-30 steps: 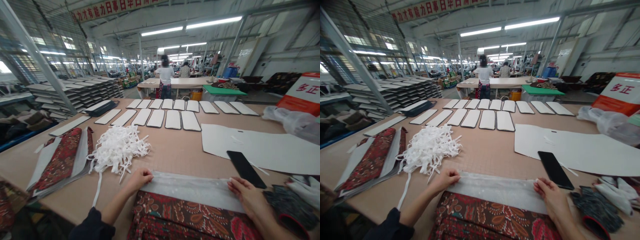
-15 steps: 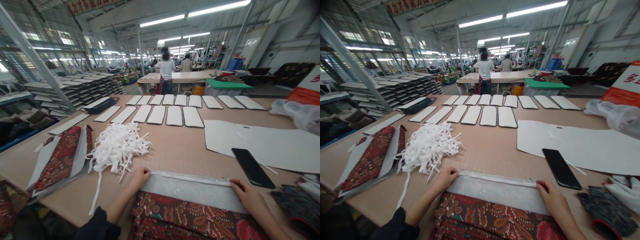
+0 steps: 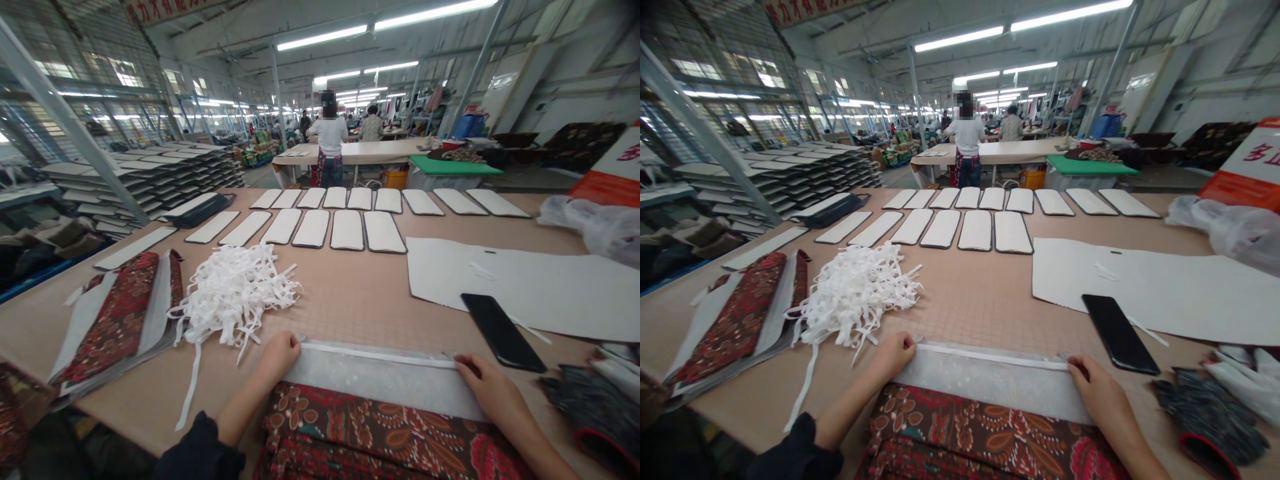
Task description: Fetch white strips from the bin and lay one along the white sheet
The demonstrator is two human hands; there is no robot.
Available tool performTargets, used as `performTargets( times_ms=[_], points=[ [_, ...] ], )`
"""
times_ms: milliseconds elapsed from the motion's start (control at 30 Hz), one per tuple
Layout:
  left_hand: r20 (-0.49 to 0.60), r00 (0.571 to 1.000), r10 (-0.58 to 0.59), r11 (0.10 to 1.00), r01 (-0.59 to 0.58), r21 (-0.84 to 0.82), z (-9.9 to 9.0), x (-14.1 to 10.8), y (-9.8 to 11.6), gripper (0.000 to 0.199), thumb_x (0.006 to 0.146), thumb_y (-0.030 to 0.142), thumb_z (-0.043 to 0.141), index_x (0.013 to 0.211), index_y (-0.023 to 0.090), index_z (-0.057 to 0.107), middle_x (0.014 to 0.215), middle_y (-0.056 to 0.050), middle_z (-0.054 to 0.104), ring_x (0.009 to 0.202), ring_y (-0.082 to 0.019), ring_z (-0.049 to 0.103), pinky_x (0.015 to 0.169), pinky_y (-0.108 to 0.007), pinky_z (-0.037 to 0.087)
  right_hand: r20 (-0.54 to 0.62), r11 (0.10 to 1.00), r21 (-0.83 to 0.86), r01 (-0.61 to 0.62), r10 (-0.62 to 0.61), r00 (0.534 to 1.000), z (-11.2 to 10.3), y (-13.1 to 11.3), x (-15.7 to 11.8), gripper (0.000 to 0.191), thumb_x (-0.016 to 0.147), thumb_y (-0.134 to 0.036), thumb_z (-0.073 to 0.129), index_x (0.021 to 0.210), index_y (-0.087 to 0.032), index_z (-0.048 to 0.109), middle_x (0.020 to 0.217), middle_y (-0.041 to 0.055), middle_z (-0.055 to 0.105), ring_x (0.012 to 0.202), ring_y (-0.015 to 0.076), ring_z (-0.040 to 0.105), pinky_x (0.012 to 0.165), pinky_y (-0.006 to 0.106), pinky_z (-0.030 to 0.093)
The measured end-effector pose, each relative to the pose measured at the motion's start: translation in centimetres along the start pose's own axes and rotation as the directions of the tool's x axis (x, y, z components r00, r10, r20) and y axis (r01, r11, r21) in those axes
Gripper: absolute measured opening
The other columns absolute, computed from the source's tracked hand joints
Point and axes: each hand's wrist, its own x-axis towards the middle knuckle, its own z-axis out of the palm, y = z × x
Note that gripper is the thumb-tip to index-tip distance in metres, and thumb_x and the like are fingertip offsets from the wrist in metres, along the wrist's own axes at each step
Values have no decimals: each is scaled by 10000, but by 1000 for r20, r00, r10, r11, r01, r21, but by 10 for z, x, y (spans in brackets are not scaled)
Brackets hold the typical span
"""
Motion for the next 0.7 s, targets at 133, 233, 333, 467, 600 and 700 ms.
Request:
performTargets(
  times_ms=[133,233,333,467,600,700],
  points=[
    [-12,1000,5,996,-4,90,2,-5,7,105,726,140,445,670,156,532,692,-33,559,669,-159,514,597,-253,319,-2,1000,8,2,-2,1000,-1,-3,-1,292,653,-432,426,758,-217,593,810,55,655,785,248,601,686,324,454],
    [-43,996,82,964,-69,256,2,-12,14,128,768,132,413,789,147,539,813,-63,564,760,-183,524,644,-268,354,6,999,30,-24,24,1000,-2,-2,0,320,646,-457,417,770,-214,585,806,55,652,776,248,598,689,331,446],
    [-60,964,259,856,-200,477,1,-21,23,208,785,72,366,884,138,537,904,-94,551,846,-222,510,713,-319,381,-2,997,60,-40,40,999,-5,-2,3,336,646,-477,417,776,-212,579,795,52,649,758,244,594,674,328,440],
    [95,897,432,689,-396,607,1,-29,28,249,792,38,346,846,128,572,859,-106,564,824,-243,514,744,-376,393,13,991,122,-52,51,999,-8,-4,7,370,665,-489,422,816,-189,578,790,52,639,675,215,584,599,302,441],
    [163,863,479,615,-462,639,4,-34,28,353,780,18,337,1042,90,563,890,-153,577,817,-260,532,719,-379,406,35,994,101,-43,40,999,-6,-5,9,348,686,-460,409,811,-180,573,770,50,634,652,204,576,579,293,431],
    [209,851,481,566,-484,667,5,-38,33,549,778,9,329,1279,222,398,881,-130,584,785,-251,549,688,-366,407,49,999,48,-1,-2,999,-3,-4,8,283,699,-409,400,760,-186,564,758,49,632,721,210,583,637,294,425]
  ],
)
